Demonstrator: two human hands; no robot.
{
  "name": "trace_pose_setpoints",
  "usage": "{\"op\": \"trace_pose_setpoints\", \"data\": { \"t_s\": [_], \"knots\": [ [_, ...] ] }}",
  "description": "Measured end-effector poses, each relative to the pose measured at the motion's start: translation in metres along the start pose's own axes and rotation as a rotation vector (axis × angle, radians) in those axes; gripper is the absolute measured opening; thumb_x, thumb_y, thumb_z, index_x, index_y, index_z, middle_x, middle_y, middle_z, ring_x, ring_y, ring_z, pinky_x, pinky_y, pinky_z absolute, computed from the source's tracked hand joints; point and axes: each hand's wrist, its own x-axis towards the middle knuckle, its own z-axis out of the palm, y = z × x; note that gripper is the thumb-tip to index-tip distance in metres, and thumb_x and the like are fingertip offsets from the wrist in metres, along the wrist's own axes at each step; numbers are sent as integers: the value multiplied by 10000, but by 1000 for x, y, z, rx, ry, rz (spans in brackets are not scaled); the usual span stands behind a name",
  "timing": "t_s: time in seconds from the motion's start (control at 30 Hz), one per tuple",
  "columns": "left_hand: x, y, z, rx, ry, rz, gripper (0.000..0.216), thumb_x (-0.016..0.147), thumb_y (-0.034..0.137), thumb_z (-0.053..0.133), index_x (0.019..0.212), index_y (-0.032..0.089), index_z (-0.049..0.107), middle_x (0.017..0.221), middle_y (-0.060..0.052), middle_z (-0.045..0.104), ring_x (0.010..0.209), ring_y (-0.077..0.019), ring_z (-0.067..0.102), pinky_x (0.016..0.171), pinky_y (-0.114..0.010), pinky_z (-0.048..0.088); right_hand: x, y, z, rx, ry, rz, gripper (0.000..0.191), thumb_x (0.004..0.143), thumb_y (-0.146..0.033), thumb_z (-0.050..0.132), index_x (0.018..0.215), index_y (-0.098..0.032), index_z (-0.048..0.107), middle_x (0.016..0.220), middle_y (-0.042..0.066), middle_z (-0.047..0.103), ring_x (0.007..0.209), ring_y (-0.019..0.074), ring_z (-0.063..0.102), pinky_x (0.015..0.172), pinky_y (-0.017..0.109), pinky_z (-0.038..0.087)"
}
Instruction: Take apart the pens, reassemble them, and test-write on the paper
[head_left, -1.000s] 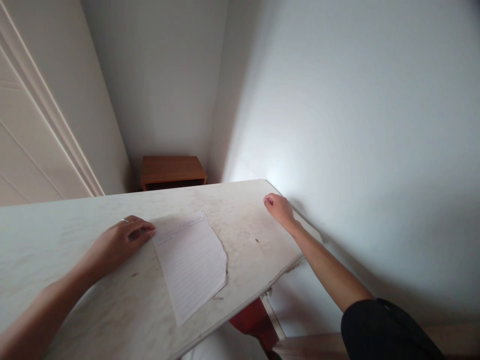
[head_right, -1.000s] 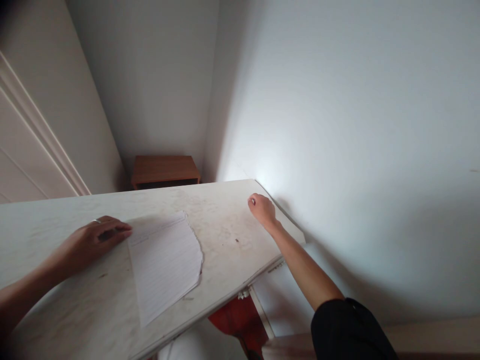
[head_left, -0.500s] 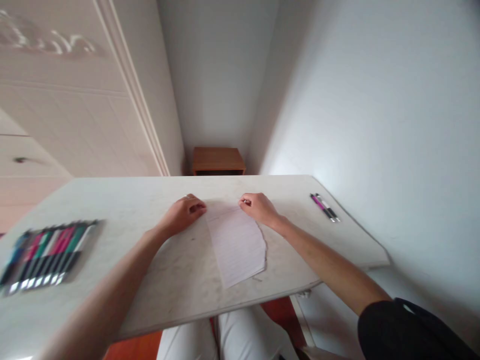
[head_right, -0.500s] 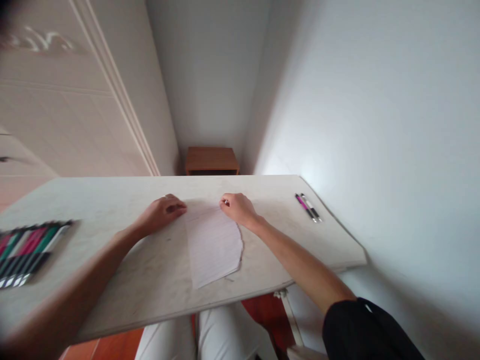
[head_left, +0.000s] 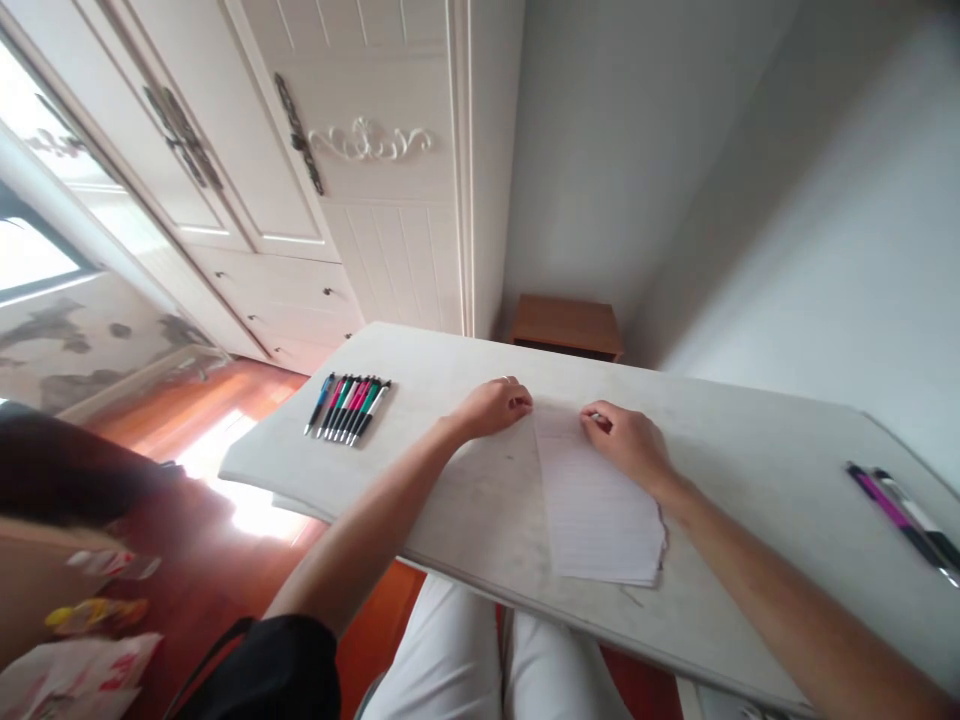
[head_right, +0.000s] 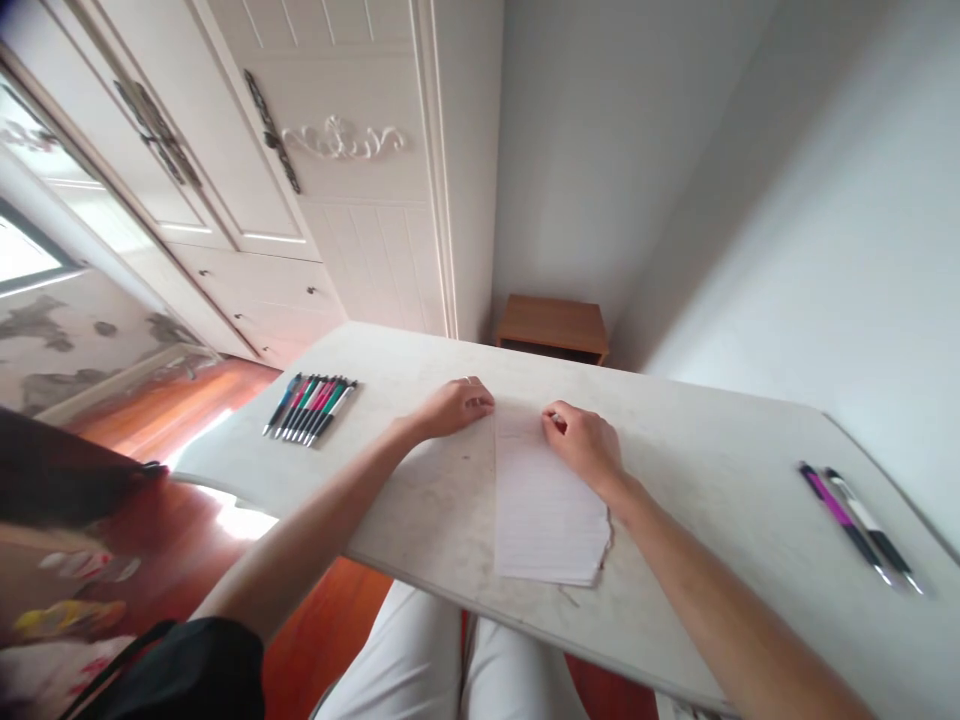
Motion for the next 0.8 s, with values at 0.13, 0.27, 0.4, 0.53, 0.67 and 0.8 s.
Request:
{"op": "trace_pose_setpoints", "data": {
  "t_s": [0.13, 0.27, 0.4, 0.53, 0.67, 0.8],
  "knots": [
    [-11, 4, -20, 65, 156, -113, 176, 876, 208, 552, 901, 178, 724, 881, -55, 706, 771, -171, 630, 762, -275, 474, 2, 2, 0, 3, -21, 28, 228, 860, -371, 541, 930, -264, 730, 803, 21, 753, 727, 205, 666, 577, 267, 367],
    [-38, 5, -41, 183, 404, -348, 214, 887, 199, 510, 912, 203, 722, 889, -57, 725, 803, -183, 646, 773, -276, 468, 2, 1, 1, -7, -19, 35, 230, 855, -353, 539, 934, -264, 735, 836, 28, 758, 732, 204, 661, 571, 266, 352],
    [-80, 2, -56, 404, 481, -584, 222, 896, 230, 497, 936, 222, 715, 842, -61, 731, 836, -220, 662, 763, -292, 463, 0, -2, 1, -22, -20, 47, 235, 861, -333, 530, 949, -268, 737, 859, 32, 763, 734, 205, 660, 568, 267, 336],
    [-117, -5, -68, 647, 516, -691, 257, 877, 240, 509, 1055, 194, 688, 941, -104, 732, 959, -279, 645, 806, -340, 461, -1, -3, 0, -17, -20, 32, 231, 869, -323, 524, 944, -266, 735, 856, 36, 763, 733, 200, 659, 567, 264, 331],
    [-134, -14, -76, 743, 431, -855, 279, 861, 259, 520, 1079, 198, 682, 979, -130, 715, 931, -303, 648, 750, -362, 473, -1, -3, -1, -18, -22, 28, 231, 873, -325, 522, 948, -269, 734, 857, 37, 762, 730, 195, 658, 572, 262, 338],
    [-137, -23, -76, 793, 356, -802, 264, 879, 247, 481, 1028, 204, 695, 946, -113, 717, 939, -285, 652, 759, -351, 470, -1, -4, -1, -24, -39, 43, 239, 875, -322, 514, 960, -273, 733, 889, 36, 765, 770, 205, 670, 584, 267, 345]
  ]
}}
